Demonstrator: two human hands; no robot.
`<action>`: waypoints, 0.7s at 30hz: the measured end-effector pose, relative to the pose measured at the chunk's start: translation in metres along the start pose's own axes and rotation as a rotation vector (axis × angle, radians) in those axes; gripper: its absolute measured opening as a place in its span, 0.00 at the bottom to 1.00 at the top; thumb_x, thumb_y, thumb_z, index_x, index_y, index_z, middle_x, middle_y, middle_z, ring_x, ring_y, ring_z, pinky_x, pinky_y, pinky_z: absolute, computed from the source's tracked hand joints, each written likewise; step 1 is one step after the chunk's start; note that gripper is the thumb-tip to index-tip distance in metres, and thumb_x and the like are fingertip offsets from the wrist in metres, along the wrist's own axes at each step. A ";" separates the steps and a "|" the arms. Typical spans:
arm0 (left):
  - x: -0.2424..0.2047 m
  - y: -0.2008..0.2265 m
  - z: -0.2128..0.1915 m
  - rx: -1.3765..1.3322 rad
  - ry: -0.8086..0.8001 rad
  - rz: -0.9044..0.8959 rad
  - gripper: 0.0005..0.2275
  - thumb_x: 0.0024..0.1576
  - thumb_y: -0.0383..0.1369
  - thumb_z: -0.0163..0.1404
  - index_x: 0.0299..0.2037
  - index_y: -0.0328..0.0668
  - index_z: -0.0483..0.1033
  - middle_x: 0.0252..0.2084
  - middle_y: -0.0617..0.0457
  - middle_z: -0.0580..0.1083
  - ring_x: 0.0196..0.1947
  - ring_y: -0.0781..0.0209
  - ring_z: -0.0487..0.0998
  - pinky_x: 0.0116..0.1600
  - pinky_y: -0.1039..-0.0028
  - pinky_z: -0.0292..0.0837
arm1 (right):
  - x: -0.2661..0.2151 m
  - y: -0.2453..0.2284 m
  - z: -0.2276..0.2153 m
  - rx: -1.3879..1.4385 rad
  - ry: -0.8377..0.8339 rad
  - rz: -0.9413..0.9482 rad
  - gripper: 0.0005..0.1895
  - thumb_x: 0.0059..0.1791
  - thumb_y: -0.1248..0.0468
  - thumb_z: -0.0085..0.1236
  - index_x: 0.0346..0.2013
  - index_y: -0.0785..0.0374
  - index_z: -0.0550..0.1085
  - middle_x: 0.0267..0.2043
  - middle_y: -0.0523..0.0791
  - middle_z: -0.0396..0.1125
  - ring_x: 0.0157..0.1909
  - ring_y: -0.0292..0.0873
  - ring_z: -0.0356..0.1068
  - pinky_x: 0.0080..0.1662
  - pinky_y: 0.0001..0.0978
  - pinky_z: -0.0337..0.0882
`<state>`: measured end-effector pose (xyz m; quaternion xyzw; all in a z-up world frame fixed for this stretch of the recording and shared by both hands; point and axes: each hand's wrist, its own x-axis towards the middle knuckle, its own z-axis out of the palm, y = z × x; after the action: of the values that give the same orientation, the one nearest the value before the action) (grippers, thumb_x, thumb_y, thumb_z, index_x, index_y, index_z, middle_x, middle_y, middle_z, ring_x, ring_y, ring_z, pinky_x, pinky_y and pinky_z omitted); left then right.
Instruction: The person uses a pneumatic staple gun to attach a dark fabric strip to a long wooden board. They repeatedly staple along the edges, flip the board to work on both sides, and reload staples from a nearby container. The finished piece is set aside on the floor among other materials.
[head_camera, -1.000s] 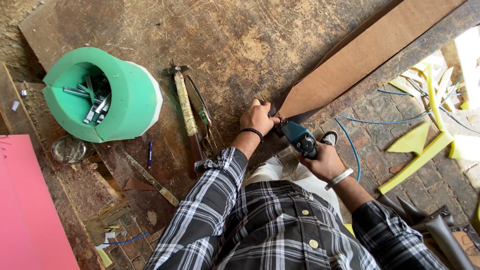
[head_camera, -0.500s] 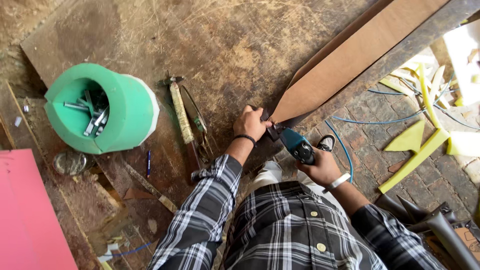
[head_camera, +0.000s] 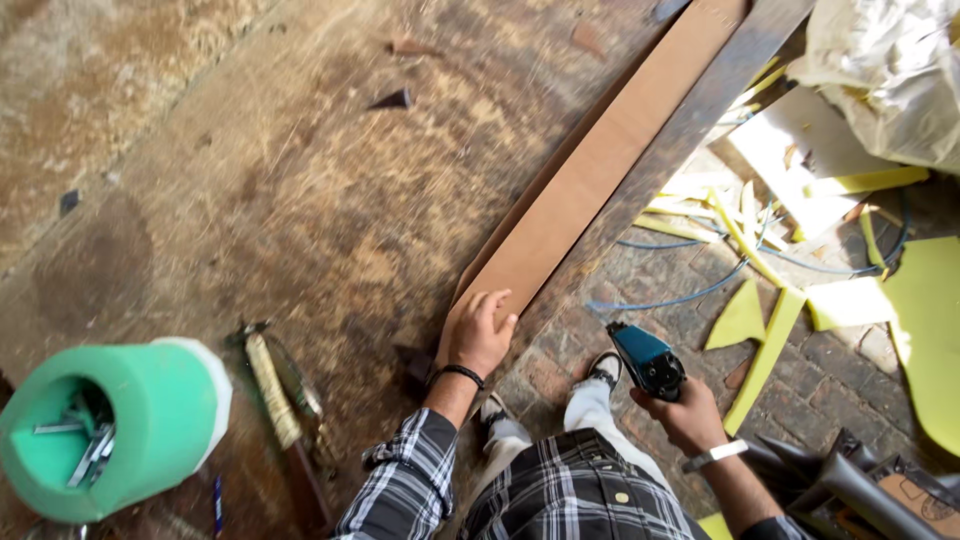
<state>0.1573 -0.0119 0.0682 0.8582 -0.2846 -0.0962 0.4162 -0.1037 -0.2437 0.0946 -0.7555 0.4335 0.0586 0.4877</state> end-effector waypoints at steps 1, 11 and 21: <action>0.016 0.013 0.017 -0.026 -0.028 -0.012 0.16 0.55 0.31 0.59 0.54 0.43 0.76 0.48 0.48 0.76 0.48 0.50 0.79 0.52 0.62 0.76 | 0.007 0.006 -0.012 0.012 0.014 0.037 0.17 0.39 0.57 0.72 0.28 0.70 0.79 0.21 0.47 0.71 0.25 0.41 0.68 0.31 0.38 0.67; 0.152 0.097 0.133 -0.018 -0.091 -0.176 0.14 0.55 0.33 0.60 0.50 0.46 0.78 0.45 0.52 0.77 0.43 0.56 0.79 0.49 0.66 0.76 | 0.094 0.030 -0.142 0.104 -0.045 0.152 0.17 0.42 0.56 0.70 0.32 0.69 0.80 0.21 0.47 0.71 0.22 0.40 0.69 0.27 0.35 0.67; 0.261 0.100 0.171 -0.056 -0.008 -0.112 0.12 0.54 0.30 0.59 0.48 0.43 0.79 0.44 0.51 0.77 0.44 0.55 0.80 0.49 0.66 0.76 | 0.198 -0.037 -0.184 0.103 -0.037 0.118 0.19 0.41 0.56 0.70 0.38 0.62 0.75 0.23 0.44 0.72 0.23 0.39 0.70 0.29 0.34 0.69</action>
<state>0.2616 -0.3216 0.0553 0.8603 -0.2351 -0.1306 0.4331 -0.0160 -0.5014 0.1140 -0.7016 0.4704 0.0788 0.5294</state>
